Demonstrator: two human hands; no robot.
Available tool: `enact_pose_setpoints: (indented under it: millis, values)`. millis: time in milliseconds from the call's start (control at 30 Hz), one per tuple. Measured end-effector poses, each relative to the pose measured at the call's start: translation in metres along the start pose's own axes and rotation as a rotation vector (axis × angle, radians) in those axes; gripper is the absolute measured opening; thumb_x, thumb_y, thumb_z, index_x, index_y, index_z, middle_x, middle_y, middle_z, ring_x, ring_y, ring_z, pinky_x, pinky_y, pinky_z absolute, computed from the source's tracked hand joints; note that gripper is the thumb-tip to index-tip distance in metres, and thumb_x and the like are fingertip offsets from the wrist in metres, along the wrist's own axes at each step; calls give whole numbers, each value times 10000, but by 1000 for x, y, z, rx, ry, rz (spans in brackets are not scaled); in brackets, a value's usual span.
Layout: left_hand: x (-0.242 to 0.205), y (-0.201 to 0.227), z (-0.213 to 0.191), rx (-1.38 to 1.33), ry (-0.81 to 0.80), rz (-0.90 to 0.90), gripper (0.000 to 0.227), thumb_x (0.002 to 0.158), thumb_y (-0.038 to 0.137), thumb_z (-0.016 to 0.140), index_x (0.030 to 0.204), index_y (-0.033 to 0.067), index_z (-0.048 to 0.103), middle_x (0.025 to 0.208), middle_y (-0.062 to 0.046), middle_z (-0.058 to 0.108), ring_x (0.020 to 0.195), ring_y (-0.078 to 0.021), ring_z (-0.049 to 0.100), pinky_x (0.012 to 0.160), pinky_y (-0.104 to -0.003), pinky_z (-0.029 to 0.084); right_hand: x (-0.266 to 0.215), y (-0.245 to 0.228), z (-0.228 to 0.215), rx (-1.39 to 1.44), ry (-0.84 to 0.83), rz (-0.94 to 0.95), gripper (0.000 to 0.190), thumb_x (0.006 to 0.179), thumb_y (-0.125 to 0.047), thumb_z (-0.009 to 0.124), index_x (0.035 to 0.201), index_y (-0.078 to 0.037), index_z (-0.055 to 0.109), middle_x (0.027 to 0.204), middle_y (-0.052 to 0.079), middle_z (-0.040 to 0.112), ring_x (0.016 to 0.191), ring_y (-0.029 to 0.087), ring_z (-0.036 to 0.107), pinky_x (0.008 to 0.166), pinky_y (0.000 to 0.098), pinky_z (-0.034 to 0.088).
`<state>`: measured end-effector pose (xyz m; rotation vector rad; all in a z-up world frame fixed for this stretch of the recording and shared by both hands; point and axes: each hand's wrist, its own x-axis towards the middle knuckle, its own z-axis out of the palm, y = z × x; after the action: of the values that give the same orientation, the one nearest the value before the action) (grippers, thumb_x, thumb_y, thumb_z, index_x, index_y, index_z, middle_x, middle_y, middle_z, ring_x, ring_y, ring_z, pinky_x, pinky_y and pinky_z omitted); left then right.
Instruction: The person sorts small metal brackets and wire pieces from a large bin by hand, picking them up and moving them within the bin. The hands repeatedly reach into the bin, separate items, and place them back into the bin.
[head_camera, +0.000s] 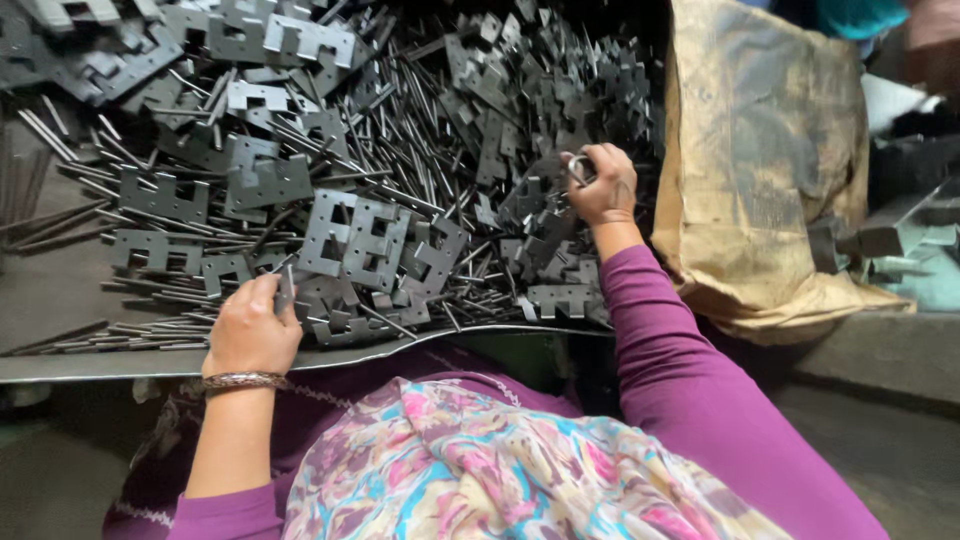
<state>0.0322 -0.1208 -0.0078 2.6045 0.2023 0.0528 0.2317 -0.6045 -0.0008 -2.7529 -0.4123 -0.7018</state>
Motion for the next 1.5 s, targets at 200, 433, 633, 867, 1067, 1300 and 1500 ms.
enact_pose_setpoints:
  millis: [200, 433, 633, 867, 1067, 1300, 1500]
  values:
    - [-1, 5, -8, -2, 83, 46, 196, 947, 173, 707, 1083, 33, 690, 1074, -182, 716, 986, -405, 677, 833, -496, 553, 25, -107, -40, 283, 10, -181, 143, 881, -164, 725, 976, -60, 703, 929, 120, 704, 908, 328, 683, 827, 433, 540]
    - [-5, 4, -7, -8, 142, 53, 186, 972, 186, 703, 1081, 36, 694, 1063, -184, 715, 968, -408, 678, 831, -494, 553, 47, -227, -46, 316, -95, -419, 416, 830, -405, 876, 920, -47, 685, 851, 114, 666, 781, 269, 645, 703, 398, 516]
    - [-4, 6, -4, 6, 84, 10, 215, 984, 225, 692, 1099, 43, 685, 1094, -188, 711, 1001, -412, 666, 856, -512, 544, 101, -195, -53, 445, 93, -621, 417, 944, -388, 937, 978, -56, 686, 813, 38, 640, 733, 193, 610, 674, 386, 488]
    - [-2, 3, -6, 15, 41, -2, 206, 907, 177, 698, 1078, 65, 672, 1090, -181, 700, 1039, -399, 660, 885, -506, 543, 42, -61, -34, 39, -149, 89, 445, 1018, -496, 703, 974, -52, 707, 937, 177, 689, 876, 380, 667, 761, 483, 523]
    - [0, 6, -6, -1, 12, -9, 218, 903, 195, 714, 1068, 63, 659, 1056, -175, 694, 1028, -392, 665, 872, -502, 549, -24, 26, -6, -69, 24, 360, 418, 988, -444, 724, 989, -28, 696, 917, 201, 688, 822, 398, 650, 705, 501, 506]
    - [3, 8, -6, -6, -9, -22, 256, 881, 201, 724, 1084, 61, 657, 1070, -177, 694, 1029, -387, 666, 865, -496, 551, 26, -21, 11, 774, 125, 498, 480, 1100, -430, 556, 960, -8, 737, 743, 62, 640, 676, 142, 559, 620, 298, 420]
    - [4, 4, -11, 16, 16, 21, 294, 869, 189, 717, 1133, 73, 661, 1109, -169, 691, 1033, -380, 656, 894, -480, 547, 83, -92, 19, 586, 35, 136, 496, 1061, -497, 620, 868, -43, 670, 739, -11, 598, 691, 97, 542, 606, 278, 411]
